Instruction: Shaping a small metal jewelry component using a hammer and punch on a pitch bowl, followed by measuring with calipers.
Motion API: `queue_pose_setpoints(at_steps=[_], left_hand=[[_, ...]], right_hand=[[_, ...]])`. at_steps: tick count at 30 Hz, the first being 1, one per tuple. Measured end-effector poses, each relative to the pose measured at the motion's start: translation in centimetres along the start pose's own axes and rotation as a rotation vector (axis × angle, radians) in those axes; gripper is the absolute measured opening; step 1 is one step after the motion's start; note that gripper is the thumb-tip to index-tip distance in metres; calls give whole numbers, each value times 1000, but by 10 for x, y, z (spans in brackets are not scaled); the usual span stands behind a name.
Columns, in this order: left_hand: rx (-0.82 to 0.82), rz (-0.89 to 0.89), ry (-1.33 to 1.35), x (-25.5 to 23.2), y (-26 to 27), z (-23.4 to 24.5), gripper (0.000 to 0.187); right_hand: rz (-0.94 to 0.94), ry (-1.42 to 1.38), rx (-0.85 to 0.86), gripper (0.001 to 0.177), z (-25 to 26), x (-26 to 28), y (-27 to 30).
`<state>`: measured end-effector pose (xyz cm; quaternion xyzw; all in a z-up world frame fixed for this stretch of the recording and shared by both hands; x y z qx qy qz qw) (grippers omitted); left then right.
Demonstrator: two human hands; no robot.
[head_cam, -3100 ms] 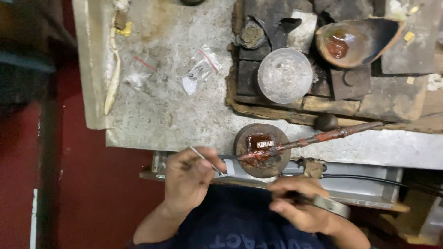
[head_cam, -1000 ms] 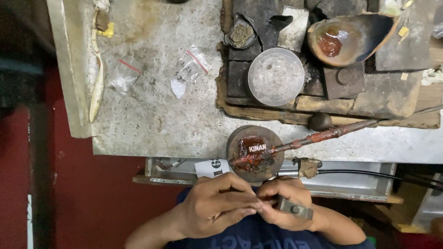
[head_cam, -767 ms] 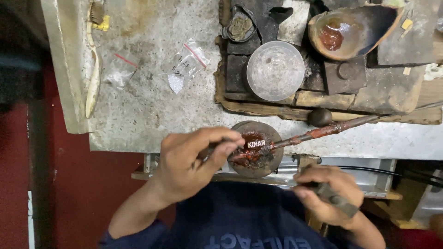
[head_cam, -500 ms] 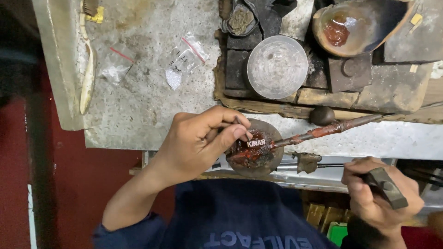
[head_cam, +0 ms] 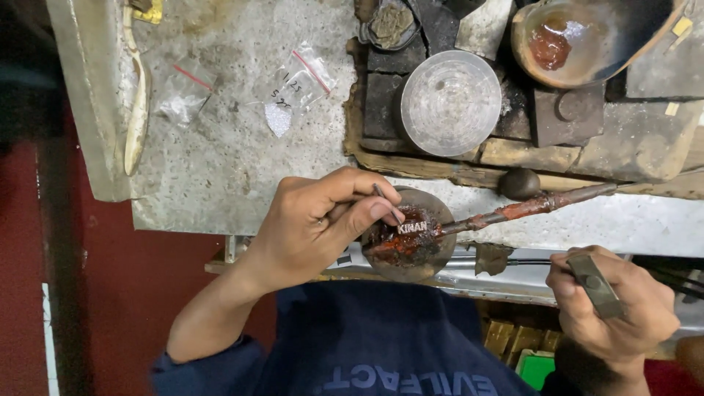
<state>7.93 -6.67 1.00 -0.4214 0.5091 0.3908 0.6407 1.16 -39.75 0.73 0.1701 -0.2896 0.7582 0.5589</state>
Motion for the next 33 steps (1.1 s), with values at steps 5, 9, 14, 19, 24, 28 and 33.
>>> queue_pose_setpoints(at_steps=[5, 9, 14, 19, 24, 28, 33], left_hand=[[-35, -28, 7, 2, 3, -1, 22], [-46, -24, 22, 3, 4, -2, 22], [-60, -22, 47, 4, 5, -3, 21], [-63, -26, 16, 5, 6, -3, 24], [-80, -81, -56, 5, 8, -5, 24], [-186, -166, -142, 4, 12, -9, 22], [-282, -203, -196, 5, 16, -15, 21]], right_hand=[[32, 2, 17, 17, -2, -7, 6], [100, 46, -12, 20, -2, -11, 8], [111, 48, 14, 22, -3, -8, 6], [126, 55, -13, 20, -5, -10, 8], [123, 66, 43, 14, 4, 15, -18], [163, 221, 261, 27, 24, 52, -51], [411, 355, 382, 32, 38, 80, -91]])
Point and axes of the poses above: each hand's wrist, its own y-axis away from the middle knuckle, its own z-axis out of the back of the hand, x = y × z, the point moved 4 cm from there along -y, towards the middle knuckle
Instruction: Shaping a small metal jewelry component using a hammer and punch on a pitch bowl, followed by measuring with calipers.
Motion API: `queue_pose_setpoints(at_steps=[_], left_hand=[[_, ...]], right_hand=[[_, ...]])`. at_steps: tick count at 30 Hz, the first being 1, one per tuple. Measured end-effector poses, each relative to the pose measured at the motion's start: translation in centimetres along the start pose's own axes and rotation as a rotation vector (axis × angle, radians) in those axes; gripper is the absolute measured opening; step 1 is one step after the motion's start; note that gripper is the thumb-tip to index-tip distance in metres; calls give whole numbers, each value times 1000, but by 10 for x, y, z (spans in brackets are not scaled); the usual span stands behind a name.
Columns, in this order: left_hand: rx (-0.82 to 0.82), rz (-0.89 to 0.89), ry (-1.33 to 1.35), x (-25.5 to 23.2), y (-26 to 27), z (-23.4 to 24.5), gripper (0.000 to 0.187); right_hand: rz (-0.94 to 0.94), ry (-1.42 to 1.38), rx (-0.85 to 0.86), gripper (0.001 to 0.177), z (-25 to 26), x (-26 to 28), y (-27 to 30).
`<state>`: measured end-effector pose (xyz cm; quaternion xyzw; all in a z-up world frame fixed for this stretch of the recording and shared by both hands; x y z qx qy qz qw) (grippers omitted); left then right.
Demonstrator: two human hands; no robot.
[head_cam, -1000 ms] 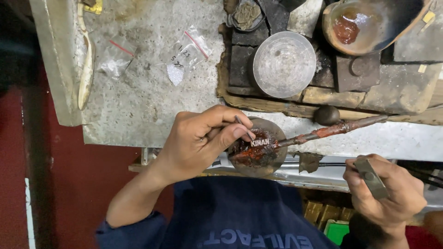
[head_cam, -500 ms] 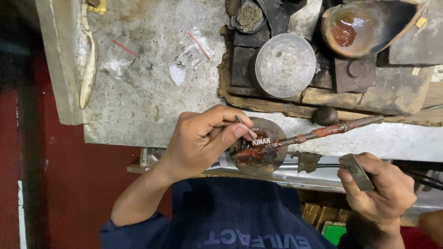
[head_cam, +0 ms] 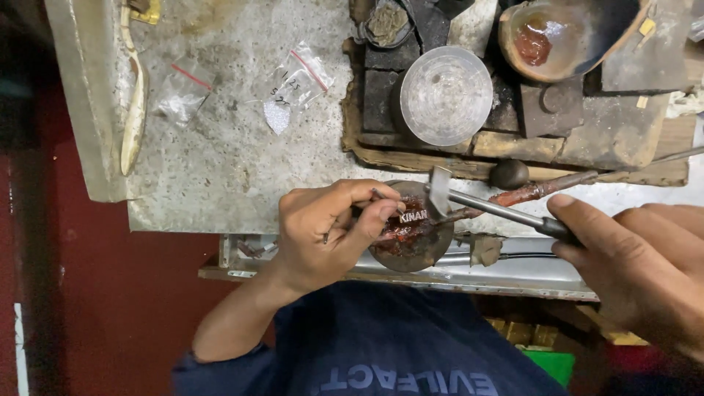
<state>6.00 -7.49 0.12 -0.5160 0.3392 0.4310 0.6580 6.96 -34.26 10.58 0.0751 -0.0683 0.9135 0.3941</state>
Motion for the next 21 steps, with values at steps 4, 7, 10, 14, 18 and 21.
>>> queue_pose_setpoints(at_steps=[4, 7, 10, 14, 18, 21], left_hand=[[-85, -65, -93, 0, 6, -4, 21], [-144, -135, -167, 4, 15, -9, 24], [-148, -176, -193, 2, 16, -9, 24], [-123, -223, -255, -11, 8, -5, 38], [-89, -230, -219, -3, 13, -6, 30], [-80, -249, -257, -13, 3, -3, 30]], right_hand=[[76, 111, 140, 54, 12, 8, -14], [101, 163, 158, 58, 15, 13, -16], [134, 229, 181, 62, 17, 17, -17], [200, 328, 221, 68, 18, 22, -22], [245, 392, 245, 73, 17, 23, -24], [288, 457, 266, 77, 15, 20, -25]])
Point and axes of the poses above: each hand's wrist, its own y-axis away from the middle knuckle, its own z-axis out of the back of the hand, x = y × z, the point moved 4 cm from there along -y, towards the middle knuckle
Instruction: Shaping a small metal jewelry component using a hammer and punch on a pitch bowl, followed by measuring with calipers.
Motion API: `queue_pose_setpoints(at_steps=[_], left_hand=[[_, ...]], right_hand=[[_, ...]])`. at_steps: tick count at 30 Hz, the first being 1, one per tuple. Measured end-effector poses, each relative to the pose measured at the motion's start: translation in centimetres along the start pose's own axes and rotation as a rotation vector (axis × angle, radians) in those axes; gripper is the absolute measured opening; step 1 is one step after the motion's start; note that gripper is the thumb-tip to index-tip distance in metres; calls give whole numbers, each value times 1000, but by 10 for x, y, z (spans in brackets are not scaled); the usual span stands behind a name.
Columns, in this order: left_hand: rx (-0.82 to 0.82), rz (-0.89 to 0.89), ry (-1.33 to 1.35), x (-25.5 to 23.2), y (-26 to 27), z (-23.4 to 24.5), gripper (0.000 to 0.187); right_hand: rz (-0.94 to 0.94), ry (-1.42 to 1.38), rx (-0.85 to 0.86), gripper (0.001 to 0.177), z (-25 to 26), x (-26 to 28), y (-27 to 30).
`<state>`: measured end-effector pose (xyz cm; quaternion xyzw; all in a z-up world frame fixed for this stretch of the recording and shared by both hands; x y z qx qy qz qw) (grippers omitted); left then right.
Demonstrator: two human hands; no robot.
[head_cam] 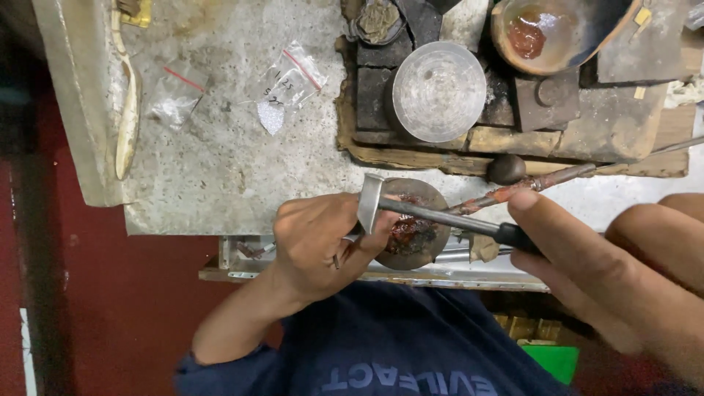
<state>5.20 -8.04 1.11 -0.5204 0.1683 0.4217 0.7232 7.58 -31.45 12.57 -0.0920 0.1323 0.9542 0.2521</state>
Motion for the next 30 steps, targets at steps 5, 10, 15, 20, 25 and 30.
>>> queue_pose_setpoints(at_steps=[5, 10, 15, 20, 25, 30], left_hand=[[139, 12, 55, -2, -7, 7, 26], [145, -120, -48, -9, -15, 10, 28], [241, -105, -33, -14, -21, 13, 4], [238, -156, -111, -21, -26, 14, 9], [248, -140, -148, -23, -27, 14, 12], [251, -147, -100, -22, -29, 14, 14]], right_hand=[[-74, -343, -219, 44, 7, -1, -4], [-48, -311, -198, 52, -22, 0, 18], [-123, -372, -176, 53, -24, 6, 31], [-179, -427, -234, 46, -24, 11, 33], [-69, -345, -137, 66, -41, 10, 60], [-55, -376, -119, 65, -36, 10, 44]])
Point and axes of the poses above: each hand's wrist, its own y-axis away from the middle knuckle, its own z-axis out of the back of the hand, x = y × z, the point moved 4 cm from there along -y, towards the middle knuckle
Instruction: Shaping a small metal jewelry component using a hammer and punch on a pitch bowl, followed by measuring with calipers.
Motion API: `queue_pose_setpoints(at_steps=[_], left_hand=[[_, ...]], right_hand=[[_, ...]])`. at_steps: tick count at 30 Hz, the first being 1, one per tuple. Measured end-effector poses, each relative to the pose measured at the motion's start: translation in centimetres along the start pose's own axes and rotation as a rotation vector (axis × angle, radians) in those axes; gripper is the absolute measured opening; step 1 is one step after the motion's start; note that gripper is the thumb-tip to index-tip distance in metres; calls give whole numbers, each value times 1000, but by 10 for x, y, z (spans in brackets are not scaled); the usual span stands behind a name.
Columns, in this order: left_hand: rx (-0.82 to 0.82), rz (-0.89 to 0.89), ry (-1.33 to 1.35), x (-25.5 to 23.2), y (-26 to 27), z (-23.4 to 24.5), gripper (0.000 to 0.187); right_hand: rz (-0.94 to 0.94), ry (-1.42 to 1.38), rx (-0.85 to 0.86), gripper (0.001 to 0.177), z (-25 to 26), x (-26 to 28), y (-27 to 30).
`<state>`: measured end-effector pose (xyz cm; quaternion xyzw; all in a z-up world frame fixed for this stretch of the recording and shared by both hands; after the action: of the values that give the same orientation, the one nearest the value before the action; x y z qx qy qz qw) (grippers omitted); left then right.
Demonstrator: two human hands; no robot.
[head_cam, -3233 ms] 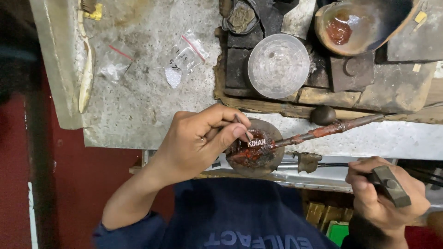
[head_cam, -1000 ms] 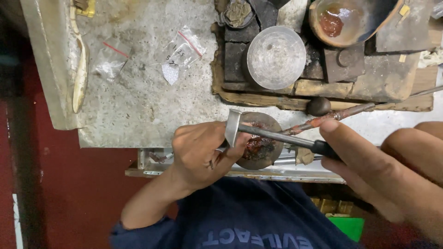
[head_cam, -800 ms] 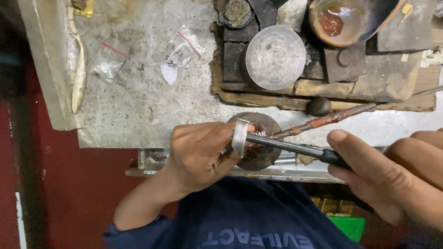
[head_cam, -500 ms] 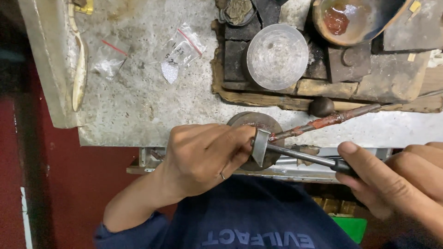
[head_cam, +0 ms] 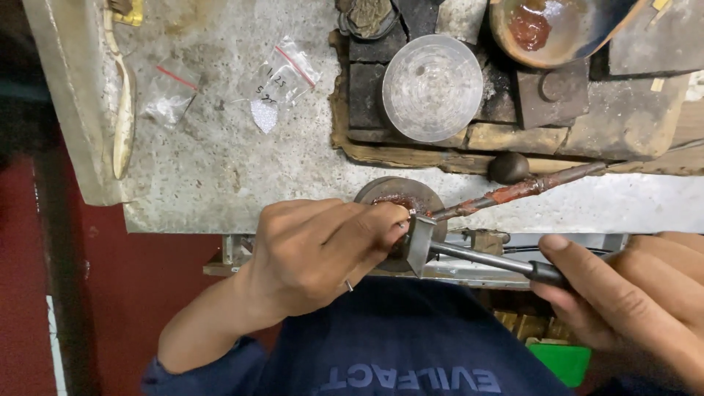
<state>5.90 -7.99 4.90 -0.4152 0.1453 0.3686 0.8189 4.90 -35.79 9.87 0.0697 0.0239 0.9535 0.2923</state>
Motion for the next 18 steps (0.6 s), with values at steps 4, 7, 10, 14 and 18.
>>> queue_pose_setpoints(at_steps=[4, 7, 10, 14, 18], left_hand=[[0, 31, 86, 8, 0, -2, 9], [-11, 76, 178, 16, 5, -5, 12], [-20, 100, 200, 20, 10, -8, 11], [-35, 74, 215, 23, 15, -10, 11], [-40, 105, 256, 25, 15, -11, 11]], right_hand=[[-83, -129, -215, 48, 2, 2, -7], [-97, -148, -243, 43, -7, -4, -7], [-109, -144, -234, 42, -20, -10, -3], [-192, -177, -278, 41, -28, -12, 6], [-252, -163, -422, 35, -47, -18, 30]])
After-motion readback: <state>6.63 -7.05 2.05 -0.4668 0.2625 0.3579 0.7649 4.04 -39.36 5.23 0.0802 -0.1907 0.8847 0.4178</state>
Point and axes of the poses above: each hand's wrist, its own y-axis away from the middle knuckle, its own z-axis out of the back of the hand, x = y × z, the point moved 4 cm from there along -y, towards the middle knuckle
